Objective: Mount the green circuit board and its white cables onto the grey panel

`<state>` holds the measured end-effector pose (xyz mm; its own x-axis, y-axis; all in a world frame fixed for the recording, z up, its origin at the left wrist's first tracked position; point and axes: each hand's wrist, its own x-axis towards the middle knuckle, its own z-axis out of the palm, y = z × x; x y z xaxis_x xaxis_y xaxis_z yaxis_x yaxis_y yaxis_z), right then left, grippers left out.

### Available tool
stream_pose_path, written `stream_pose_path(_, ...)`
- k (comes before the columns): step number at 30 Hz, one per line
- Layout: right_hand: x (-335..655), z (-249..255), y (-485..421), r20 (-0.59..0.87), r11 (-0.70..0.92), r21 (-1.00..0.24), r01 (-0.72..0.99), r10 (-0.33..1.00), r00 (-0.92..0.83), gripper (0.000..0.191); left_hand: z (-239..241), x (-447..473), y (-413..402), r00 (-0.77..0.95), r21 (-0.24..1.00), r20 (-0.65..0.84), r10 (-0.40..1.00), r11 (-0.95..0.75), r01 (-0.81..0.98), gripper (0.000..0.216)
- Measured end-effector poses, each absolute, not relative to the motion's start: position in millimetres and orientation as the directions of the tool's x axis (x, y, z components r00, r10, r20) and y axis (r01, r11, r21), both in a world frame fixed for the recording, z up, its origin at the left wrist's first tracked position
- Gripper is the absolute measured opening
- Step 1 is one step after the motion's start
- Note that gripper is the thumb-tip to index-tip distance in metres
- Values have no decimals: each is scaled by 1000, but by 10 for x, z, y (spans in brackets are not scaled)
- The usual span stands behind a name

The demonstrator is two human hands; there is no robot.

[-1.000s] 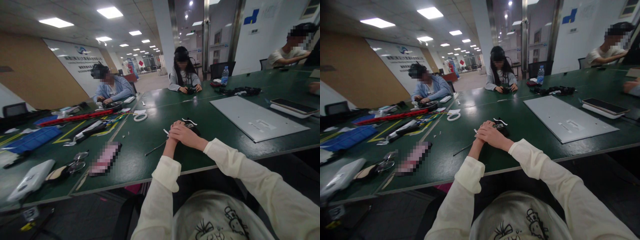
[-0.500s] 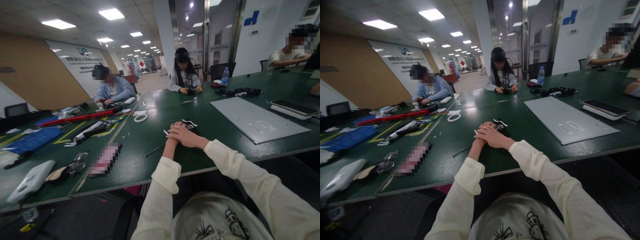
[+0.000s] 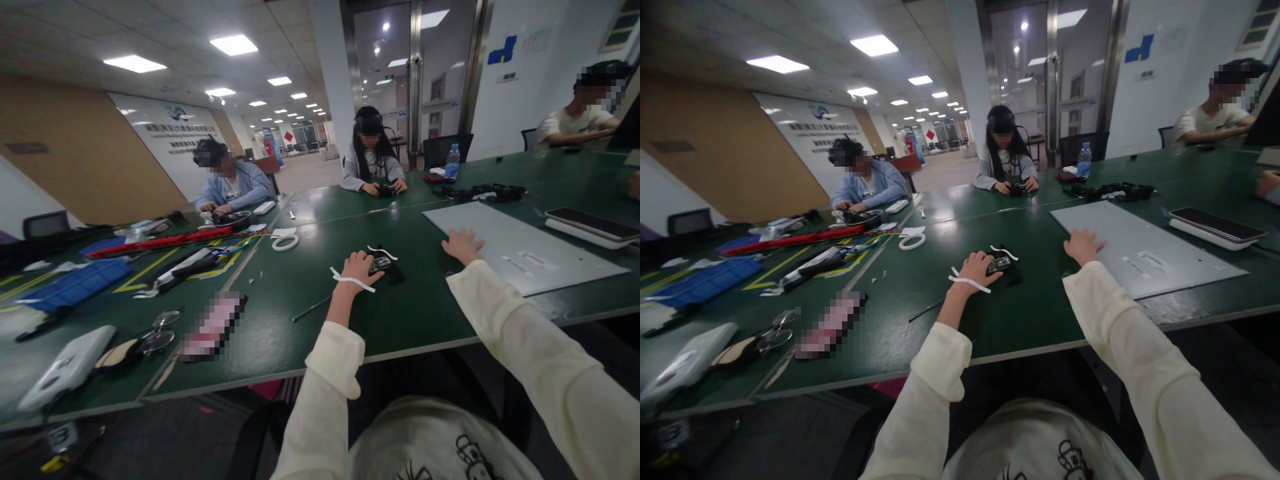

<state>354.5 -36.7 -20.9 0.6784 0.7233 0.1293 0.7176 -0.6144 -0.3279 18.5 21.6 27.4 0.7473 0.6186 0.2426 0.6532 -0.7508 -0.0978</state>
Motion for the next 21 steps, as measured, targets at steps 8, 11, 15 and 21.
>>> stream_pose_path(8,3840,-473,-402,184,-636,-244,732,711,679,51,252,175,255,705,-80,237,669,-710,700,57)
stream_pose_path(11,3839,-492,-395,184,-621,-232,749,728,660,53,247,168,282,702,-61,220,677,-709,703,59)
stream_pose_path(15,3821,-483,-398,153,-613,-218,759,747,647,60,259,180,313,694,-54,199,692,-699,713,60)
stream_pose_path(21,3602,-429,-395,160,-571,-207,795,782,603,65,295,203,325,701,-83,209,682,-702,707,55)
